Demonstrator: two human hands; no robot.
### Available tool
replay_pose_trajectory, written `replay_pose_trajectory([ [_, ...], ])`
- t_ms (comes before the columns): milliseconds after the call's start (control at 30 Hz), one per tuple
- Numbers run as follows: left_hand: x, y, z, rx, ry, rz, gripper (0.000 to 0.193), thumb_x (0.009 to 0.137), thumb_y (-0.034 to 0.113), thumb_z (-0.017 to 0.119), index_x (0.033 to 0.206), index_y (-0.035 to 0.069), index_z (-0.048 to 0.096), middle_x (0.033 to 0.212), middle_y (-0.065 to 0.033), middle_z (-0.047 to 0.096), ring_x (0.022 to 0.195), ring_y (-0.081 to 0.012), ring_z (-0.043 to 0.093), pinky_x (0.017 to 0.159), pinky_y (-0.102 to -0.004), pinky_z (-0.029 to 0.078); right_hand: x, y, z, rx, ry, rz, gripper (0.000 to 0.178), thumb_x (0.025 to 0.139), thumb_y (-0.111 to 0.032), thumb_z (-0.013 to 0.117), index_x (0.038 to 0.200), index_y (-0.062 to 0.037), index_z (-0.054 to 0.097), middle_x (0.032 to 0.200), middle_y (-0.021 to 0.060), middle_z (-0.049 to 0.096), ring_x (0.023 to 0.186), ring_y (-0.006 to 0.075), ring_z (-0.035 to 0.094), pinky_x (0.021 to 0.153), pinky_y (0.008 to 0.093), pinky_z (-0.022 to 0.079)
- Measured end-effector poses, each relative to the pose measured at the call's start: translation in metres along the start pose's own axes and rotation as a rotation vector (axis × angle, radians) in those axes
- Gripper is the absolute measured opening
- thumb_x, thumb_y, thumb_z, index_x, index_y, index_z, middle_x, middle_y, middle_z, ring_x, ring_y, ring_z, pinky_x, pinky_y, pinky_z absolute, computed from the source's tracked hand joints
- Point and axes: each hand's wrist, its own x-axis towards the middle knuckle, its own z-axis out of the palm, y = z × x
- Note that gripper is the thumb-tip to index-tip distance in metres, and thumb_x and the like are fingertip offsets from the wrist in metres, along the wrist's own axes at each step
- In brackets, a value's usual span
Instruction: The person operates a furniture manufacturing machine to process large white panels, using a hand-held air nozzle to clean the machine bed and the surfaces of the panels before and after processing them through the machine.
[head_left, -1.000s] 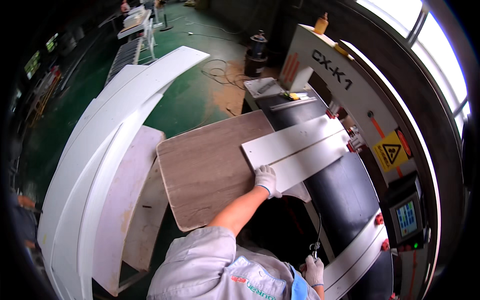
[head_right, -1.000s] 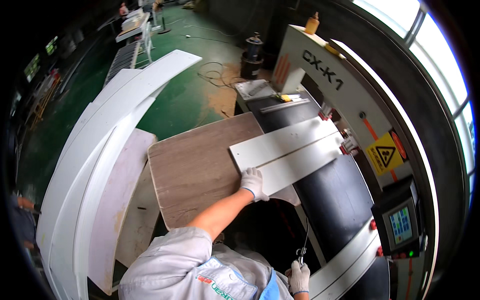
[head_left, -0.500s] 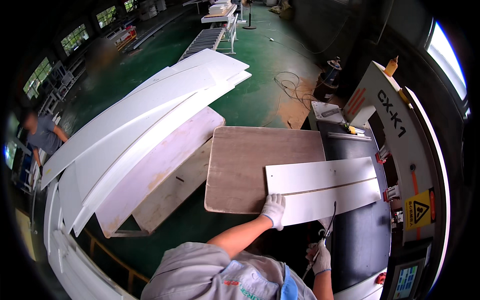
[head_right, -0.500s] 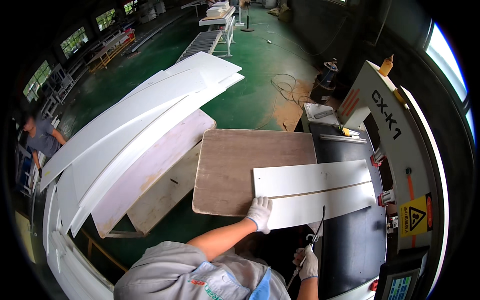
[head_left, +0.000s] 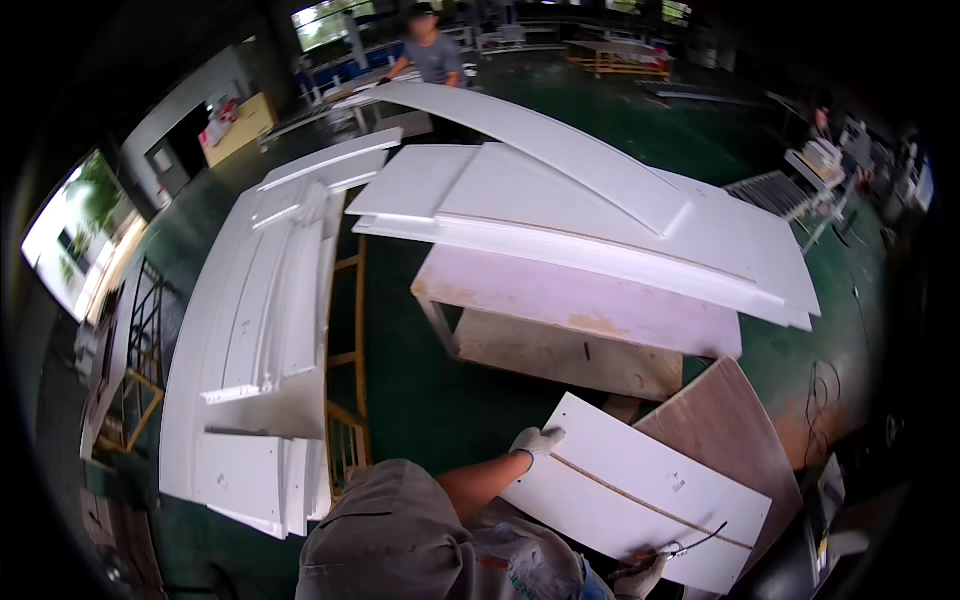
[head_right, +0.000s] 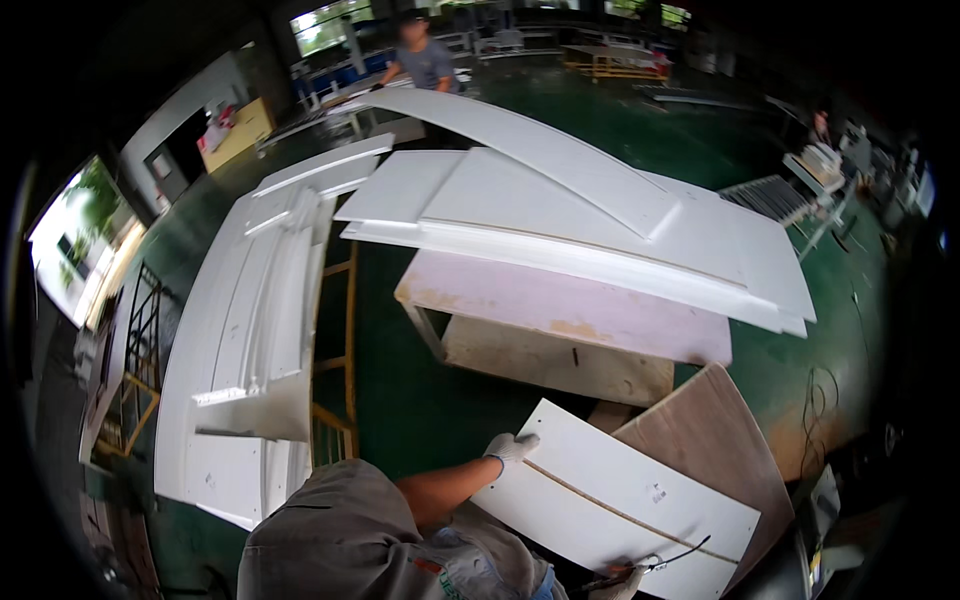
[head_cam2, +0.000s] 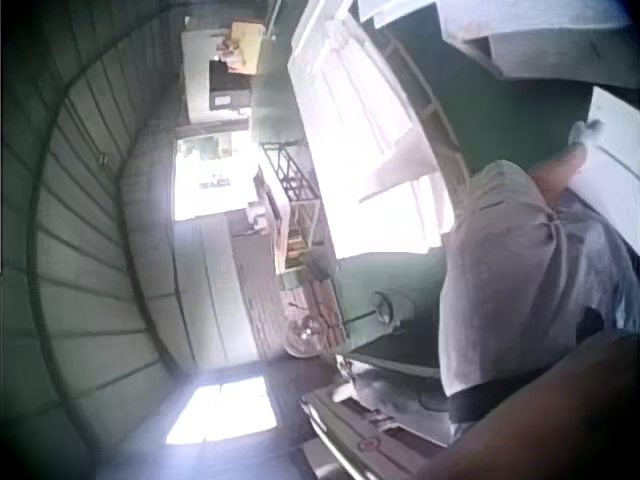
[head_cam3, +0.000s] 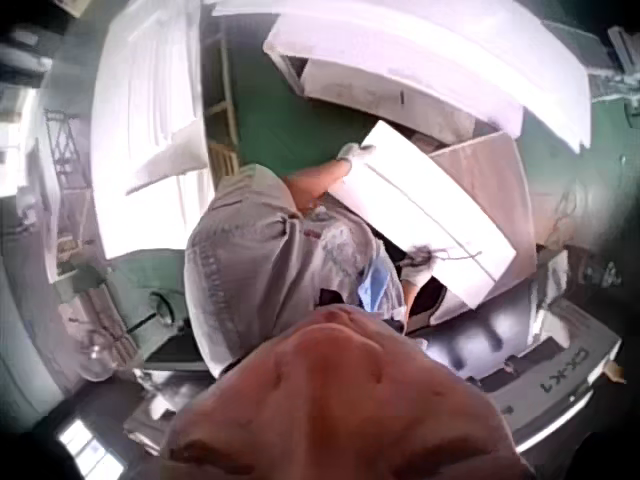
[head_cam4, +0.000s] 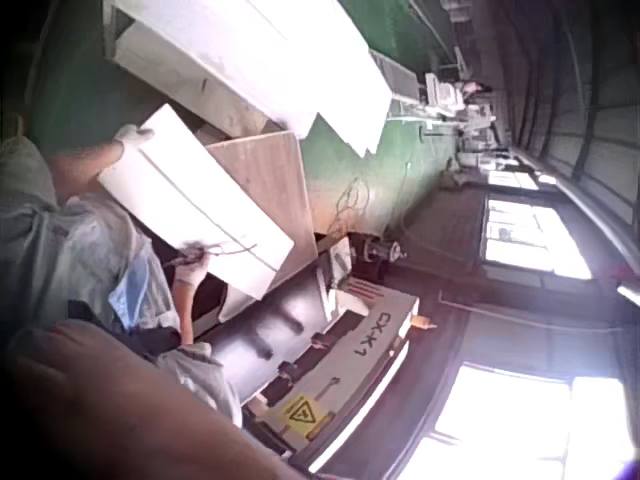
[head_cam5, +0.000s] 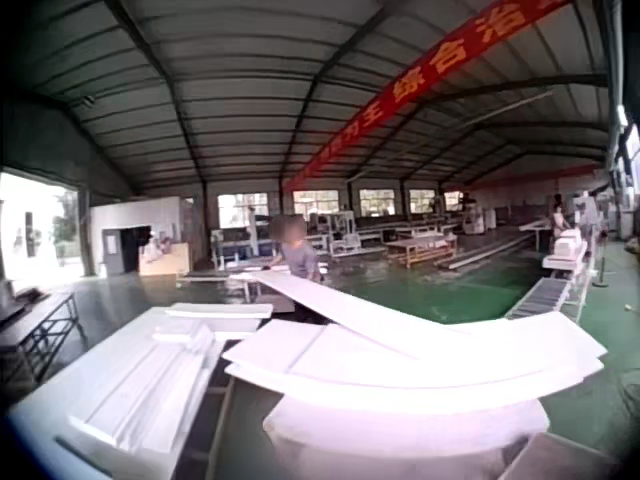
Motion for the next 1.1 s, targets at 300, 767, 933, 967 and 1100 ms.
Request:
replay_pose_trajectory([
  [300, -0.031, -0.108, -0.246, -0.296, 0.489, 0.006, 0.077, 0.085, 0.074, 0.064, 0.089, -0.002, 0.074, 0.091, -0.0294, 0.071, 0.093, -0.0449, 0.07, 0.08, -0.0511, 0.054, -0.126, 0.018, 0.265, -0.257, -0.45, 0.123, 0.053, 0.099, -0.061, 0.059, 0.114, -0.0109, 0.066, 0.094, 0.0027, 0.069, 0.071, 0.006, 0.057, 0.058, 0.0183, 0.043],
  [767, -0.221, -0.266, -0.433, -1.087, 1.397, -0.349, 0.044, 0.093, 0.038, 0.079, 0.089, -0.005, 0.071, 0.079, -0.0071, 0.069, 0.068, -0.0134, 0.057, 0.062, -0.0332, 0.049, -0.17, 0.194, 0.625, -0.666, -1.018, 0.691, 0.039, 0.106, -0.044, 0.055, 0.106, -0.0063, 0.065, 0.088, 0.0025, 0.061, 0.079, 0.0158, 0.06, 0.07, 0.0336, 0.052],
  [933, -0.266, -0.264, -0.409, -1.077, 1.682, -0.67, 0.042, 0.091, 0.036, 0.08, 0.088, -0.005, 0.072, 0.079, -0.0089, 0.07, 0.069, -0.0156, 0.06, 0.064, -0.0353, 0.05, -0.214, 0.31, 0.734, -0.858, -1.594, 0.743, 0.033, 0.106, -0.039, 0.058, 0.102, -0.0078, 0.066, 0.079, 0.0032, 0.063, 0.07, 0.0168, 0.063, 0.067, 0.0319, 0.052],
  [967, -0.271, -0.263, -0.402, -1.082, 1.726, -0.763, 0.042, 0.091, 0.036, 0.081, 0.089, -0.005, 0.072, 0.08, -0.0093, 0.07, 0.07, -0.0165, 0.06, 0.065, -0.0358, 0.05, -0.238, 0.326, 0.751, -0.878, -1.566, 0.813, 0.031, 0.105, -0.039, 0.06, 0.1, -0.0091, 0.066, 0.076, 0.0026, 0.064, 0.069, 0.0161, 0.063, 0.068, 0.0315, 0.053],
  [1100, -0.262, -0.264, -0.381, -1.111, 1.977, -0.819, 0.04, 0.091, 0.033, 0.08, 0.095, -0.006, 0.073, 0.085, -0.0104, 0.072, 0.073, -0.0188, 0.063, 0.069, -0.037, 0.052, -0.29, 0.409, 0.812, -1.063, -1.687, 1.011, 0.028, 0.101, -0.039, 0.067, 0.097, -0.0117, 0.068, 0.079, 0.002, 0.065, 0.072, 0.0162, 0.065, 0.07, 0.0336, 0.055],
])
